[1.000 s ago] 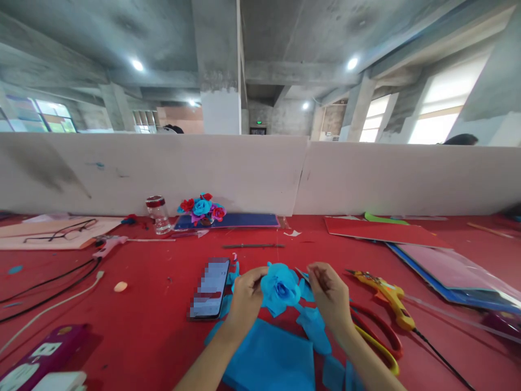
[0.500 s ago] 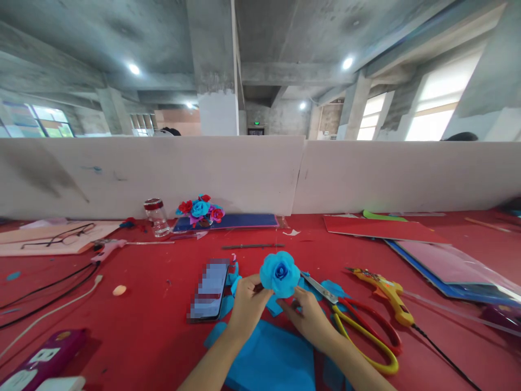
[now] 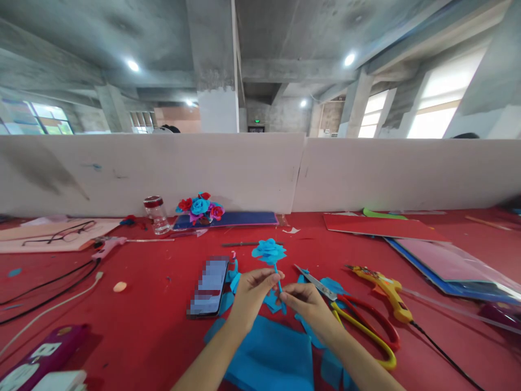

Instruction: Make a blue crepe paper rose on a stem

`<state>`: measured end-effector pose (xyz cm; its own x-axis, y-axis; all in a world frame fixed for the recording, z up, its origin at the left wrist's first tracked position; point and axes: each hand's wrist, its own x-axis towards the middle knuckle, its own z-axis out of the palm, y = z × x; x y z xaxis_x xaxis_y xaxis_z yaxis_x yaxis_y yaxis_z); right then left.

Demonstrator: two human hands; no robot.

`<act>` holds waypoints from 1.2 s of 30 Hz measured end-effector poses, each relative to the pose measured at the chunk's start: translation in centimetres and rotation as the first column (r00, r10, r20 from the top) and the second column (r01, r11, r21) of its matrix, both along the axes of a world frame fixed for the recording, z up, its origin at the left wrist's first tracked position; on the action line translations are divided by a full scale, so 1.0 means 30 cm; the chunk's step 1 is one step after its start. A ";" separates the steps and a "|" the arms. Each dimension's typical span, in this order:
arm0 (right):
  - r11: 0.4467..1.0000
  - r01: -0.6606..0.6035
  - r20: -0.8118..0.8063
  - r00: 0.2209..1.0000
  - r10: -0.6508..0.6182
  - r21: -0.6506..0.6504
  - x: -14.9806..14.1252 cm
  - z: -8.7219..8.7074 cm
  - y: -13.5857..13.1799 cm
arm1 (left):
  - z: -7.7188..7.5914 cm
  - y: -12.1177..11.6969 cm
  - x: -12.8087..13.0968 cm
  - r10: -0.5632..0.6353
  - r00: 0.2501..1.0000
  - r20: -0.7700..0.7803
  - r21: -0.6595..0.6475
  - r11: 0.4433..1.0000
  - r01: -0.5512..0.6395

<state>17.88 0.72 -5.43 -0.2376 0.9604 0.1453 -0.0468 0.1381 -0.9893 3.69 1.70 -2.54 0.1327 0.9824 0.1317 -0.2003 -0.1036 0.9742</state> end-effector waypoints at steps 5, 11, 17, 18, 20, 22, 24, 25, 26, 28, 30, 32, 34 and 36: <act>0.997 -0.047 -0.043 0.998 0.044 -0.062 -0.004 -0.005 0.001 | -0.003 0.002 -0.005 0.037 0.999 0.001 -0.029 0.999 -0.037; 0.993 -0.057 -0.138 0.990 0.042 -0.106 -0.010 -0.031 0.012 | -0.004 0.002 0.006 0.053 0.998 0.020 -0.019 0.998 -0.053; 0.989 0.071 -0.295 0.950 -0.107 -0.129 0.027 -0.010 0.033 | -0.049 0.017 0.009 -0.047 0.989 -0.138 -0.072 0.997 0.038; 0.987 0.093 -0.312 0.941 -0.130 -0.131 0.034 -0.007 0.037 | -0.053 0.016 0.011 -0.082 0.988 -0.128 -0.118 0.991 0.067; 0.983 0.112 -0.328 0.932 -0.154 -0.143 0.043 -0.004 0.042 | -0.055 0.011 0.017 -0.155 0.984 -0.087 -0.175 0.975 0.138; 0.983 0.100 -0.340 0.929 -0.147 -0.152 0.045 -0.006 0.043 | -0.052 0.005 0.025 -0.213 0.975 -0.064 -0.199 0.960 0.197; 0.984 0.075 -0.348 0.929 -0.127 -0.159 0.043 -0.009 0.043 | -0.049 0.001 0.033 -0.230 0.971 -0.063 -0.212 0.954 0.212; 0.983 0.074 -0.347 0.929 -0.129 -0.166 0.042 -0.011 0.043 | -0.049 0.001 0.036 -0.222 0.972 -0.071 -0.211 0.956 0.203; 0.981 0.084 -0.343 0.929 -0.140 -0.175 0.042 -0.013 0.044 | -0.051 0.001 0.038 -0.207 0.975 -0.085 -0.202 0.961 0.186; 0.973 0.124 -0.335 0.924 -0.184 -0.193 0.043 -0.017 0.048 | -0.058 0.005 0.039 -0.164 0.978 -0.126 -0.176 0.974 0.140; 0.967 0.155 -0.331 0.918 -0.217 -0.203 0.045 -0.021 0.054 | -0.066 0.008 0.038 -0.116 0.978 -0.175 -0.145 0.985 0.091; 0.967 0.157 -0.331 0.918 -0.219 -0.203 0.047 -0.024 0.058 | -0.073 0.010 0.037 -0.097 0.974 -0.204 -0.122 0.990 0.073; 0.966 0.156 -0.336 0.916 -0.219 -0.205 0.048 -0.026 0.060 | -0.077 0.009 0.037 -0.119 0.972 -0.202 -0.127 0.987 0.094; 0.966 0.153 -0.348 0.911 -0.219 -0.207 0.049 -0.023 0.058 | -0.077 0.007 0.039 -0.154 0.974 -0.168 -0.179 0.976 0.124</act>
<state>19.35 2.46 -6.12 -0.0138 0.9998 0.0166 -0.3992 0.0097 -0.9168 4.85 1.92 -4.86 0.2762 0.9585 -0.0700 -0.0214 0.0790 0.9966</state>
